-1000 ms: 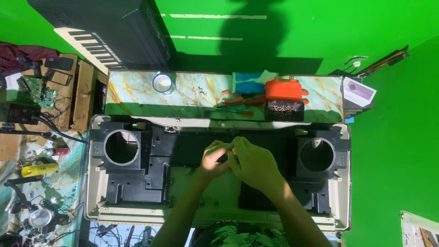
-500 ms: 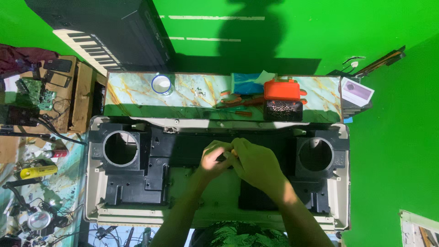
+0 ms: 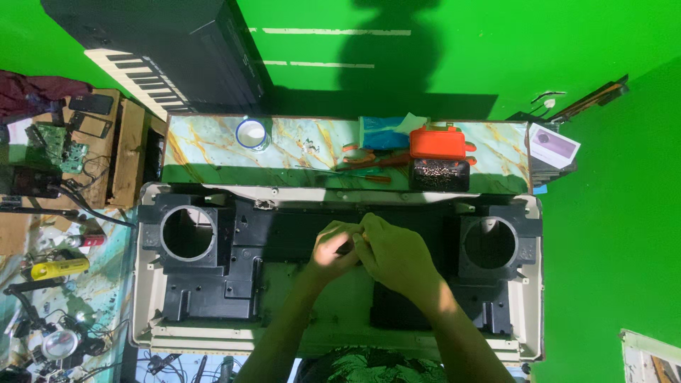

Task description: The person uses a screwdriver to unscrew and remove components from the interior of an electronic keyboard. They manipulate a screwdriver and touch several circuit boards and the plastic internal housing.

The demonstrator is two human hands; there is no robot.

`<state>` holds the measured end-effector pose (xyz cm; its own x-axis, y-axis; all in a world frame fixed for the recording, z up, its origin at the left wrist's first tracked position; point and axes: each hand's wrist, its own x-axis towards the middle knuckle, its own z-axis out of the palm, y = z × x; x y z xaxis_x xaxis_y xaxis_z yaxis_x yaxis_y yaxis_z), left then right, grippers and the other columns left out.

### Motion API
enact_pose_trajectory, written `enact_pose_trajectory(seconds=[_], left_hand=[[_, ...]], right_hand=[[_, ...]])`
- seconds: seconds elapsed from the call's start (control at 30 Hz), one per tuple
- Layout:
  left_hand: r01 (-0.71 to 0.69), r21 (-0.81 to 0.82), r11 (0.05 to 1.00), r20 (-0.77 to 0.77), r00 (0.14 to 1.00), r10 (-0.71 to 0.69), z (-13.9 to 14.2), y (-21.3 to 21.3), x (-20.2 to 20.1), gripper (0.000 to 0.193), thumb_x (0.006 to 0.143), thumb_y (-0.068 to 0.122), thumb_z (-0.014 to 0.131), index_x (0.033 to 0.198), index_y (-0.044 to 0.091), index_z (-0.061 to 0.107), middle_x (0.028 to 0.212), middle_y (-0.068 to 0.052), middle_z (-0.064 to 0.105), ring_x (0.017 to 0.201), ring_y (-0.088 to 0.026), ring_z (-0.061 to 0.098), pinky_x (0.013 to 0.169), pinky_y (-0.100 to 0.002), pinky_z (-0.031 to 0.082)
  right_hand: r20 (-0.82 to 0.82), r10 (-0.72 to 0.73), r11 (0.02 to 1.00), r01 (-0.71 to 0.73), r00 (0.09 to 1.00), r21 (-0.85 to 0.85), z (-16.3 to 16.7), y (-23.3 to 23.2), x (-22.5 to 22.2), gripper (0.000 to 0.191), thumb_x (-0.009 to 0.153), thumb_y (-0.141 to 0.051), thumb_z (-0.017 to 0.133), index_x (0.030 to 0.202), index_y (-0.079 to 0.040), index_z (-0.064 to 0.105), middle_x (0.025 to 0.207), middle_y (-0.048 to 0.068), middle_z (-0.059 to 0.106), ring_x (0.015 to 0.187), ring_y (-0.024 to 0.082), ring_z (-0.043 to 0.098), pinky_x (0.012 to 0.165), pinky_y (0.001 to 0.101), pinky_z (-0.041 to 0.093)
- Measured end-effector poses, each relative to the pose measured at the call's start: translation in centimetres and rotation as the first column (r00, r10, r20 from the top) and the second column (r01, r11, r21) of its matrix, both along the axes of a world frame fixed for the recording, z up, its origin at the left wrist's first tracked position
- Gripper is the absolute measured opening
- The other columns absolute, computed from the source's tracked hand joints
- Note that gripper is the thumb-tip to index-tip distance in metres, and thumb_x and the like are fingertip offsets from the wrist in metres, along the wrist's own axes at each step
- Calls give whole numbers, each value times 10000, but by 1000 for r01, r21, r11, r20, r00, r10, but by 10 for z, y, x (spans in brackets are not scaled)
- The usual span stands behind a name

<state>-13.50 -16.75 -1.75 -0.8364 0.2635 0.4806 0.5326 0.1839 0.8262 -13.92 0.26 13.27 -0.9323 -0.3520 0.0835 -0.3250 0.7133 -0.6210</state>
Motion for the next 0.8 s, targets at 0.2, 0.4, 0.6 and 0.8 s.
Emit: enact_pose_trajectory(seconds=[0.2,0.4,0.6,0.8], left_hand=[[48,69,996,-42,998,-45,-10,4,-6,305,824,5,784,1112,6,687,1090,-98,725,939,-231,727,809,-333,589],[-25,16,1000,7,1000,25,-10,3,0,230,773,14,802,958,40,668,1057,-92,735,929,-218,715,792,-342,572],[-30,9,1000,11,1000,30,0,4,-2,297,772,30,807,1045,23,690,1060,-107,741,928,-241,717,804,-357,572],[-6,21,1000,-31,1000,7,0,5,1,397,774,58,812,1152,5,705,1083,-127,750,967,-275,729,852,-379,579]], right_hand=[[43,-3,1000,2,999,12,5,2,-3,247,941,-311,664,974,-79,586,836,121,691,688,336,698,552,427,520],[-37,-5,1000,5,999,2,1,1,1,207,943,-276,668,943,-88,582,844,102,668,681,326,689,553,416,519],[-38,15,1000,-14,999,8,-1,0,1,160,902,-195,662,923,-70,564,829,110,628,681,323,678,562,418,519],[-19,13,999,-14,1000,-32,5,-2,2,154,875,-176,649,958,-69,576,850,122,641,696,338,677,573,424,522]])
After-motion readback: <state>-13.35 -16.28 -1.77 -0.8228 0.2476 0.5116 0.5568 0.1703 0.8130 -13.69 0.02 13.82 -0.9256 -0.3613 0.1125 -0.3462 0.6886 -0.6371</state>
